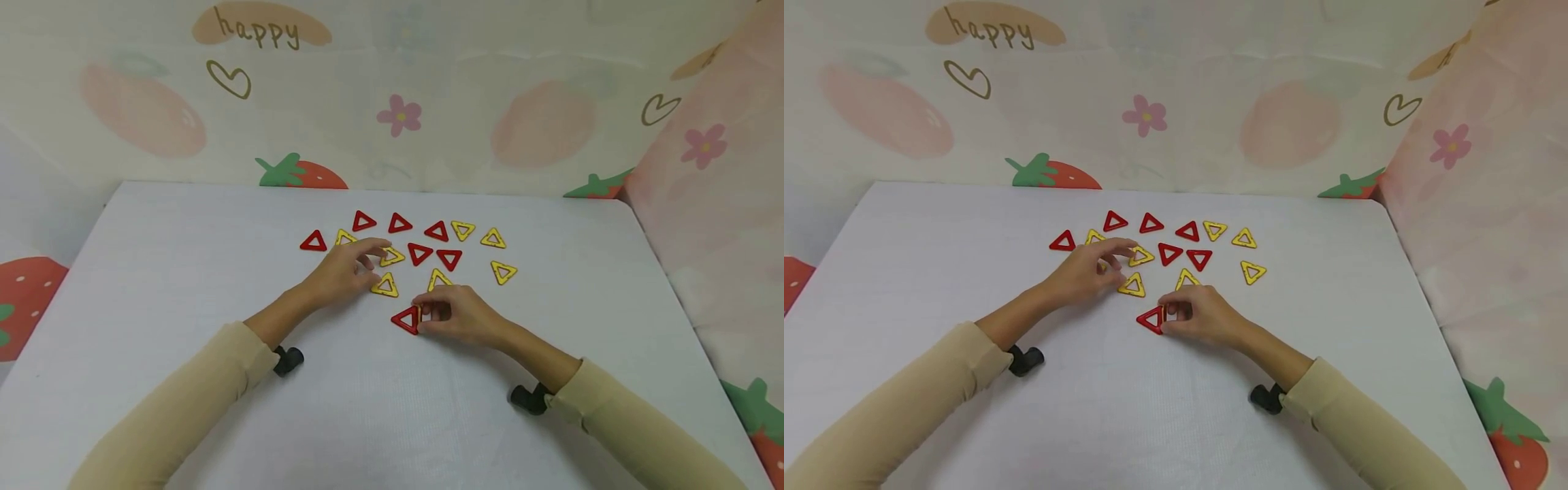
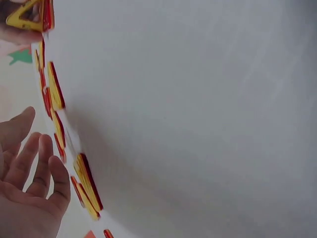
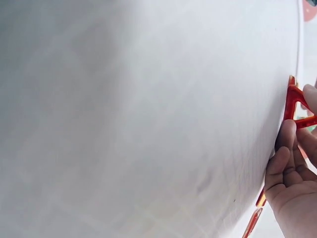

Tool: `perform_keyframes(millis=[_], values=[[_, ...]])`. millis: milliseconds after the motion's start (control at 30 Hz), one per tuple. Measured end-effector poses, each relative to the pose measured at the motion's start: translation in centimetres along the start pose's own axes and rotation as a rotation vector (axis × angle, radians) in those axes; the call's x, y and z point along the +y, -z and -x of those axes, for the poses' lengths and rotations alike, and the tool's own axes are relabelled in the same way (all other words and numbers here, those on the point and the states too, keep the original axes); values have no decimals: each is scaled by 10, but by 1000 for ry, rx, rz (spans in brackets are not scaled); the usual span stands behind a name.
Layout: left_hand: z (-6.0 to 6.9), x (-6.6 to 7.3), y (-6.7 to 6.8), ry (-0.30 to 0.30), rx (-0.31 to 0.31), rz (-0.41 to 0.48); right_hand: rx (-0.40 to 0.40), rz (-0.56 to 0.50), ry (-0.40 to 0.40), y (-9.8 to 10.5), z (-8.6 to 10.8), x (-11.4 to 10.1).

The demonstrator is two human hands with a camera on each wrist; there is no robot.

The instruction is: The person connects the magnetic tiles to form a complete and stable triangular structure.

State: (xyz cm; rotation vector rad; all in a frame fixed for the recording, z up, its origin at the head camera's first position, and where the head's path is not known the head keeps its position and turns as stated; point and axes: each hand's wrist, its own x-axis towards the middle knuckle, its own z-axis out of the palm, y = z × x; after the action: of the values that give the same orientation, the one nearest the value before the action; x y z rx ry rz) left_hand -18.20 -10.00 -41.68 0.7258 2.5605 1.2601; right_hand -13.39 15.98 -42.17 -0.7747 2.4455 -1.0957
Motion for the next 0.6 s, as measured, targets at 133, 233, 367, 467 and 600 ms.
perform_keyframes(millis=[133,233,367,467,600], values=[[-4,-4,4,9,-8,16,2,-4,1,0,0,0],[-5,-9,6,8,-25,19,1,-6,-1,0,0,0],[-5,-14,6,0,-44,3,1,-6,2,0,-1,0],[-7,-17,5,-14,-55,-19,1,-6,6,0,-1,0],[-8,-19,5,-33,-89,-57,3,-5,10,0,-1,0]])
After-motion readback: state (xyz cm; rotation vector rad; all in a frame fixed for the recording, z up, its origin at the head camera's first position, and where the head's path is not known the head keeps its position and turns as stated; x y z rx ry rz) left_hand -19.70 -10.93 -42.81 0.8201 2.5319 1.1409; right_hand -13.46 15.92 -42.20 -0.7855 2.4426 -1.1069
